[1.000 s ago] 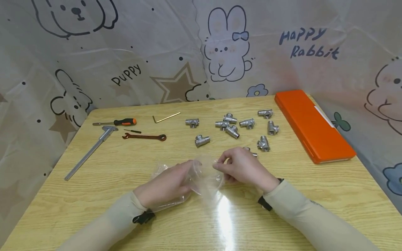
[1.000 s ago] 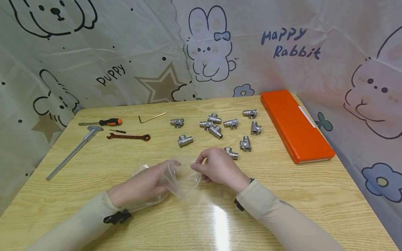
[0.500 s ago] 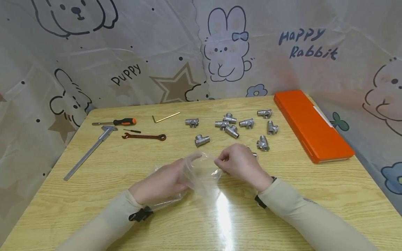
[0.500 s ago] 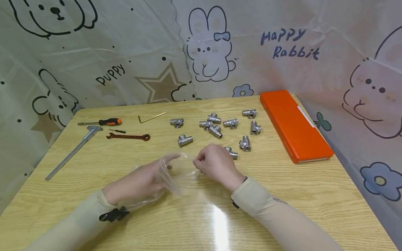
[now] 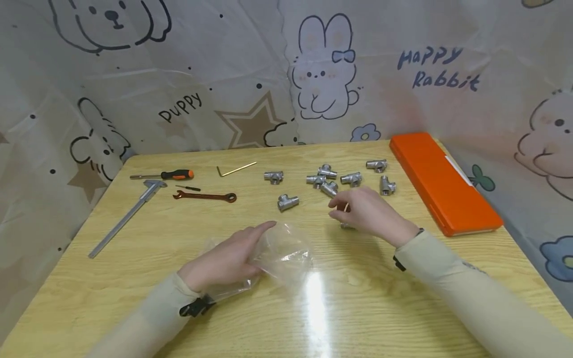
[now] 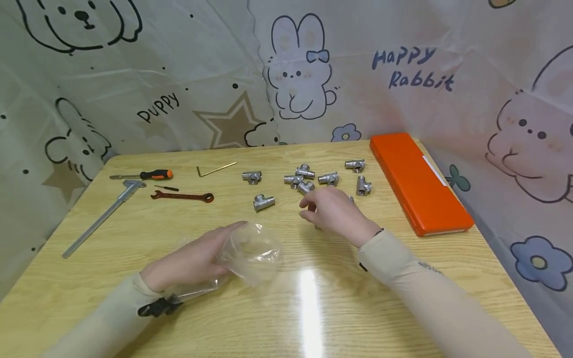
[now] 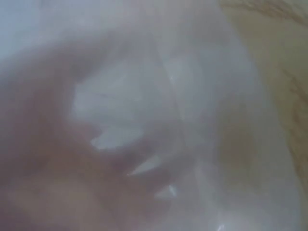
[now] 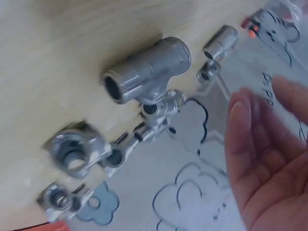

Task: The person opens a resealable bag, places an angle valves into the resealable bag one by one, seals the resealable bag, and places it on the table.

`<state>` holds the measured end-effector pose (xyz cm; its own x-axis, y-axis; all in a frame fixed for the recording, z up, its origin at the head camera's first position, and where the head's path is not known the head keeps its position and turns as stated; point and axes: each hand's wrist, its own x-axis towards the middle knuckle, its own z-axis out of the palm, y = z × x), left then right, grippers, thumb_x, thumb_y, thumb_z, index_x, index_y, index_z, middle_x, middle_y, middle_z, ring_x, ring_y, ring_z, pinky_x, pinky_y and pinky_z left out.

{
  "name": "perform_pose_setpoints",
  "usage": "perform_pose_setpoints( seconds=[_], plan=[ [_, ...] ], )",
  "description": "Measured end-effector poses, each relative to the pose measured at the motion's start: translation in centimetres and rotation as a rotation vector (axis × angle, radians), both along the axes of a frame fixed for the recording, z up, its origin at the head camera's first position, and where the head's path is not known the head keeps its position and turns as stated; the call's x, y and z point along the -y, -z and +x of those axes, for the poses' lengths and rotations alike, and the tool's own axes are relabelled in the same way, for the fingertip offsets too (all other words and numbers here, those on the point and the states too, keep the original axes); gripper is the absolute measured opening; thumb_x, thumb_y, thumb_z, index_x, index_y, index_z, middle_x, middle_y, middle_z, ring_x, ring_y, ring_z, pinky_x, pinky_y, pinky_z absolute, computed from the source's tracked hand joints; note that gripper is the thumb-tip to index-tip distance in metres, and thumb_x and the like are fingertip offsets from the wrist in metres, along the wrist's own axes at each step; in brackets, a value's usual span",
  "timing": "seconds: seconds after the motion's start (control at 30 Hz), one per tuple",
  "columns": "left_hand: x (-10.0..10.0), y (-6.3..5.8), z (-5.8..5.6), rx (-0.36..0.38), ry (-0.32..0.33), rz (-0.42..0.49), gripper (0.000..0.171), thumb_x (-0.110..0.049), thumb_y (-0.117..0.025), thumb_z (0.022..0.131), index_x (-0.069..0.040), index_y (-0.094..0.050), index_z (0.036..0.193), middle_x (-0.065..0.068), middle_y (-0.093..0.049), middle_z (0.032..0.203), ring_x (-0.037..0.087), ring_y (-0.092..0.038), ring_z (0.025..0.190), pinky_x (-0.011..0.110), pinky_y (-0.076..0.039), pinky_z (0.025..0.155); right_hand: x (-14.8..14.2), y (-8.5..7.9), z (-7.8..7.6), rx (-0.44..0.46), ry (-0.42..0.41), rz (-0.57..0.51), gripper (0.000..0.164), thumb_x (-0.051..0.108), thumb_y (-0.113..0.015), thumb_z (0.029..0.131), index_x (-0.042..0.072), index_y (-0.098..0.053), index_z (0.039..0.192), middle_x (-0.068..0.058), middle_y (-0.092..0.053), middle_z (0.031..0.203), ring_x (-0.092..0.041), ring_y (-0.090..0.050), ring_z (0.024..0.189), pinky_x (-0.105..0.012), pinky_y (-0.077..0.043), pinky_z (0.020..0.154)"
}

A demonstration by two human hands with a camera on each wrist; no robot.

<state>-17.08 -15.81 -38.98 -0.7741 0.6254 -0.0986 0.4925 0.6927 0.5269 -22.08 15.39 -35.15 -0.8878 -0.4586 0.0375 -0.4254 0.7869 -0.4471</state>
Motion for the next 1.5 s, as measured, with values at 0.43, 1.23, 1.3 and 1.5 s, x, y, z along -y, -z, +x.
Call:
perform_pose_setpoints(
  seconds=[0.43, 1.23, 1.3, 1.5],
  plan=[
    [0.9, 1.1, 0.2, -0.044, -0.043, 0.046, 0.085, -0.026, -0.08, 0.083, -0.017, -0.034, 0.154, 0.007, -0.055, 0.132, 0.025, -0.049, 0.121, 0.047, -0.041, 0.106, 8.4, 2.8, -4.8, 0.145, 0.185, 0.13, 0.059, 0.065, -0.067, 0.084, 0.011, -0.055, 0.063, 0.0, -0.054, 0.06, -0.015, -0.049, 0.054, -0.029, -0.047, 0.052],
    [1.3, 0.7, -0.8, 0.009, -0.051, 0.076, 0.083, -0.025, -0.082, 0.081, -0.019, -0.039, 0.152, 0.002, -0.054, 0.133, 0.021, -0.05, 0.121, 0.046, -0.041, 0.106, 7.0, 2.5, -5.2, 0.165, 0.13, 0.041, 0.038, 0.029, -0.079, 0.081, -0.001, -0.069, 0.102, -0.012, -0.069, 0.095, -0.022, -0.061, 0.079, -0.038, -0.056, 0.078],
    [1.3, 0.6, -0.9, 0.011, -0.044, 0.07, 0.082, -0.025, -0.081, 0.082, -0.018, -0.039, 0.152, 0.003, -0.054, 0.134, 0.021, -0.05, 0.122, 0.046, -0.041, 0.106, 5.6, 1.6, -4.4, 0.119, 0.101, -0.001, 0.052, 0.027, -0.08, 0.081, -0.001, -0.064, 0.122, -0.013, -0.066, 0.11, -0.025, -0.06, 0.094, -0.041, -0.053, 0.088],
    [1.5, 0.4, -1.4, 0.005, -0.026, 0.054, 0.083, -0.026, -0.081, 0.081, -0.017, -0.039, 0.152, 0.004, -0.055, 0.132, 0.021, -0.051, 0.12, 0.044, -0.043, 0.104, 2.6, -0.7, -0.1, -0.047, -0.025, -0.053, 0.068, 0.027, -0.085, 0.078, 0.004, -0.059, 0.136, -0.012, -0.062, 0.122, -0.028, -0.061, 0.103, -0.041, -0.054, 0.089]
  ],
)
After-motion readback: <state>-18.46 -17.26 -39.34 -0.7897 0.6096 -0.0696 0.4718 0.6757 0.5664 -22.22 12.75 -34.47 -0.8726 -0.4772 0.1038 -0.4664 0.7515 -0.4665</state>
